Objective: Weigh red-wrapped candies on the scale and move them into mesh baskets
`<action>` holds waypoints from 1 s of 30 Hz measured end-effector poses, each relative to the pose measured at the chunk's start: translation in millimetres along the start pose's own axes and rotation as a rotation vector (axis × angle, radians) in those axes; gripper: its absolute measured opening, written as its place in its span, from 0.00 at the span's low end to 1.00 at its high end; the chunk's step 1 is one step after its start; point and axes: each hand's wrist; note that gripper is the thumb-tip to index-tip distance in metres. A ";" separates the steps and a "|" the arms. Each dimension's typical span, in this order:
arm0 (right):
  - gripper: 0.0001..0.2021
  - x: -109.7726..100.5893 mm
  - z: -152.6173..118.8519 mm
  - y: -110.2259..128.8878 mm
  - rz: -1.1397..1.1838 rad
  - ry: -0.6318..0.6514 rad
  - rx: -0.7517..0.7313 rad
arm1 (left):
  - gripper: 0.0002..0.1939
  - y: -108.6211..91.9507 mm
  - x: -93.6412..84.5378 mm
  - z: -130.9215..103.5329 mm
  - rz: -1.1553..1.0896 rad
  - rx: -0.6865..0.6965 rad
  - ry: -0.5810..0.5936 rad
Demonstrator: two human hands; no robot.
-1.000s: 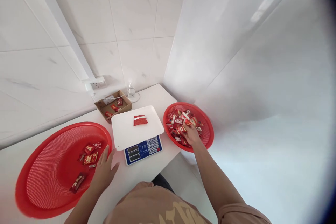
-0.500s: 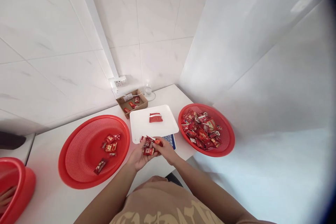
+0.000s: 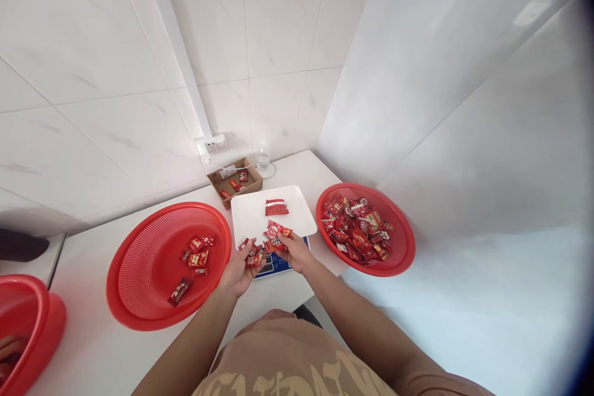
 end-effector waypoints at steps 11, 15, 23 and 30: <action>0.07 -35.5 16.3 15.1 0.050 -0.224 -0.072 | 0.04 -4.1 -38.6 -34.1 0.034 -0.081 -0.053; 0.07 -35.7 21.7 21.5 0.088 -0.198 -0.128 | 0.04 0.7 -47.5 -38.4 0.044 -0.120 -0.082; 0.11 -43.6 18.3 28.8 -0.028 -0.296 -0.240 | 0.05 -2.8 -42.9 -46.1 0.050 -0.110 -0.053; 0.08 -56.2 -4.9 14.0 -0.124 -0.277 -0.235 | 0.05 2.5 -50.8 -49.6 0.156 -0.093 0.023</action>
Point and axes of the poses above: each hand's wrist, its own z-axis towards the middle knuckle, its own x-axis out of the palm, y = z × x, and after that the axes turned 9 degrees about y, right-handed
